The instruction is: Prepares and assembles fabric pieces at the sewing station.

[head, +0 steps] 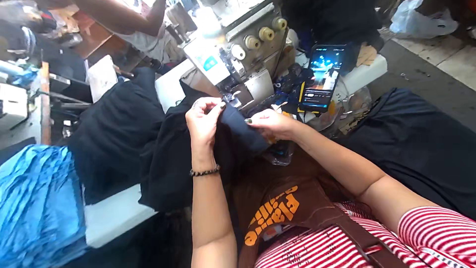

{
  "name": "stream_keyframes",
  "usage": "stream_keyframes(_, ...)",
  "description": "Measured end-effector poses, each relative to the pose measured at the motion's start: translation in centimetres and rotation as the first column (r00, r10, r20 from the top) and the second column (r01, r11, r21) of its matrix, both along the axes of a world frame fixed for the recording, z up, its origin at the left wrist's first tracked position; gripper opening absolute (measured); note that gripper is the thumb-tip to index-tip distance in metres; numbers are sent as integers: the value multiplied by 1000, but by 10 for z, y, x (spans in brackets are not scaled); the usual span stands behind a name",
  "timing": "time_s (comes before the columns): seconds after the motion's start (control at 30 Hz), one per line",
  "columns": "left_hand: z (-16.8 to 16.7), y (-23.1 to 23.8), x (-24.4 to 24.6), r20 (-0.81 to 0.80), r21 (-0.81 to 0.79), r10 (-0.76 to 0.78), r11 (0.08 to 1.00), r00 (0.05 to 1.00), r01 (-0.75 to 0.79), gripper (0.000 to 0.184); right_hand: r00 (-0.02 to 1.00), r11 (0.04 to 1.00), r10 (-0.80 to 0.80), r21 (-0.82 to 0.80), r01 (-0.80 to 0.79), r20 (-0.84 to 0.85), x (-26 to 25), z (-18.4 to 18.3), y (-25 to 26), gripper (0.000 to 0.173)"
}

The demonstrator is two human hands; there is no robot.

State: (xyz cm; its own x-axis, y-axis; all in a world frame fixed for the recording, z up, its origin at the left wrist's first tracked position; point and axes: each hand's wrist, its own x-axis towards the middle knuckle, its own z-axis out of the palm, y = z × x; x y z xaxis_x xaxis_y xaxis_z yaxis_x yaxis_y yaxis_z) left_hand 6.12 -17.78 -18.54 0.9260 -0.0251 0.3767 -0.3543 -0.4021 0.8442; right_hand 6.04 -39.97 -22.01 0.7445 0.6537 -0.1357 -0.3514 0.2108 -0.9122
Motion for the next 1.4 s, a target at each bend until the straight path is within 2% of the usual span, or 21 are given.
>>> stream_keyframes(0.13,-2,8,21,-49,-29,34,999,998,-35,12,992,998,61,11,-60,-111,-6,-13,-14,25)
stream_keyframes(0.43,0,12,23,-75,-79,-8,997,997,2,13,984,999,21,-33,-27,-178,-28,-25,-25,21)
stream_keyframes(0.53,1,13,23,-86,-48,-44,998,995,40,12,975,997,1,-74,-18,-223,-36,-30,-29,14)
stream_keyframes(0.8,5,14,23,-89,39,-109,993,990,113,18,970,995,-70,-83,52,-233,-50,-36,-36,8)
stream_keyframes(0.93,6,13,17,-105,63,-122,990,987,129,20,976,989,-125,-98,109,-179,-63,-41,-35,7)
stream_keyframes(1.1,7,12,15,-108,77,-120,989,987,129,21,974,986,-158,-77,147,-164,-66,-48,-33,11)
stream_keyframes(1.4,7,0,21,-92,201,12,979,996,7,27,956,978,-209,-45,204,-207,-65,-44,-28,28)
